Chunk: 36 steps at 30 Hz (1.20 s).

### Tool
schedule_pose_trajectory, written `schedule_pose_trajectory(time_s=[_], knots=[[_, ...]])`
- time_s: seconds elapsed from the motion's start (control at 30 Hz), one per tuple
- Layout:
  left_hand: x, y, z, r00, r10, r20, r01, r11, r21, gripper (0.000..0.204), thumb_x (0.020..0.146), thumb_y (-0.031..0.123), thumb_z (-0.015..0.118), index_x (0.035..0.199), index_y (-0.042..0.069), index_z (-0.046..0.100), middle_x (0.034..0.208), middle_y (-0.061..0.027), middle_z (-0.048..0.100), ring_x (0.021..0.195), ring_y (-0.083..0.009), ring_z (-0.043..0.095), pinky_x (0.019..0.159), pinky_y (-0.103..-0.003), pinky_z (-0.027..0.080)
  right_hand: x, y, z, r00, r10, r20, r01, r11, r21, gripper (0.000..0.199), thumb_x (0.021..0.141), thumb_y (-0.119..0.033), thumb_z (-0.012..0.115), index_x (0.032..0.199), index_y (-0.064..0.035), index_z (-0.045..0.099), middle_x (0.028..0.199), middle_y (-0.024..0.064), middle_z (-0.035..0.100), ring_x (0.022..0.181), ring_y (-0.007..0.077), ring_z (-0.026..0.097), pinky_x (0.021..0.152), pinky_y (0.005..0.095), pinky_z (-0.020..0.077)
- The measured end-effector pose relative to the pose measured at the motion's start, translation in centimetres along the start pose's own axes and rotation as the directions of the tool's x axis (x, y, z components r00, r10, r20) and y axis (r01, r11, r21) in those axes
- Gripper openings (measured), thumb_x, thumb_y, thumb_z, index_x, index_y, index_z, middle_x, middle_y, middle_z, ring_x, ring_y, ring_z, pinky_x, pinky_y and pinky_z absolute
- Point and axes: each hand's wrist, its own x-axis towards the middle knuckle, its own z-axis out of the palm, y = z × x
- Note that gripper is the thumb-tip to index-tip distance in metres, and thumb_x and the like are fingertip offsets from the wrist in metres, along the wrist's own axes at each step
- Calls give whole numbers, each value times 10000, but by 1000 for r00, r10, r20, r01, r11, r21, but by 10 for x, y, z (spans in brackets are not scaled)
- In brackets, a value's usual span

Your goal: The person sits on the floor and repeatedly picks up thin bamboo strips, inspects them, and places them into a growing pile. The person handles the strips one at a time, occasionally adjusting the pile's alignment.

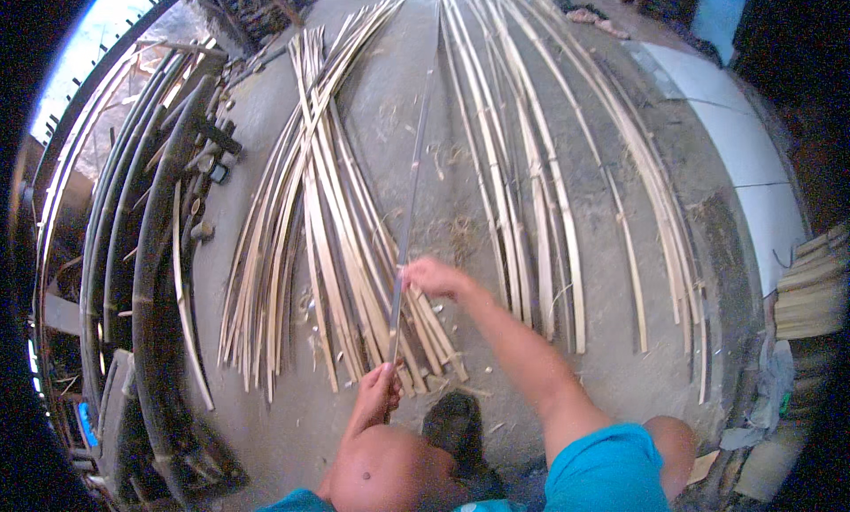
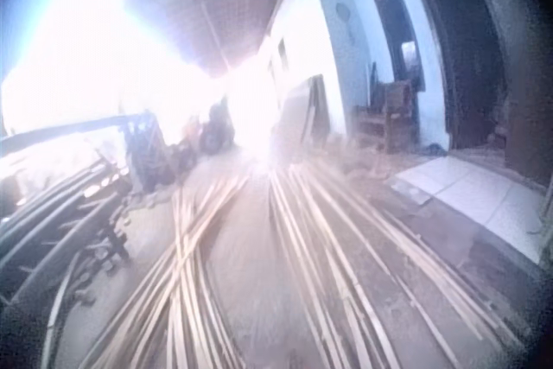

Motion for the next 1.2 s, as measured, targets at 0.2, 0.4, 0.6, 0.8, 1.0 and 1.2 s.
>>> schedule_pose_trajectory(time_s=[0.2,0.4,0.6,0.8,1.0,1.2], knots=[[-15,23,21,995,-61,73,59,998,34,379,1012,376,459,1141,46,596,678,11,495,511,-82,425,441,-236,325,-3,-4,-32,932,187,-311,-81,943,324,388,962,-377,518,791,-55,649,681,-7,577,546,132,512,496,317,409],[-2,38,26,994,32,109,-26,998,-54,379,1014,362,454,1099,18,591,683,10,486,492,-77,406,431,-238,315,-18,-1,-28,953,266,143,-183,884,-430,380,976,-364,526,756,-73,631,621,-28,515,544,89,438,477,292,364],[33,-7,-5,999,38,24,-38,999,8,348,1017,338,447,1072,29,597,708,0,491,489,-87,414,426,-250,324,-36,-112,22,954,-283,-97,297,934,201,407,982,-380,516,773,-43,607,632,15,509,609,121,488,581,318,422],[26,22,18,988,118,99,-118,993,-3,348,1019,333,443,1053,31,613,724,-11,513,496,-93,440,443,-249,363,-23,-86,29,772,-612,-169,366,647,-669,271,928,-337,576,982,-73,594,812,132,603,784,301,632,758,416,498],[28,6,30,993,114,18,-114,993,18,344,1005,359,474,1013,47,620,710,-19,527,526,-109,478,464,-277,403,-11,-39,22,906,-222,-360,-76,750,-657,263,922,-284,556,1041,-49,563,941,193,618,962,401,603,834,463,489],[50,0,19,995,82,56,-83,996,14,382,1006,389,462,1050,45,621,692,-1,518,515,-90,451,450,-245,364,-13,-56,56,981,-160,-114,66,816,-574,246,956,-280,533,1005,-43,577,910,140,626,887,298,631,780,412,500]])
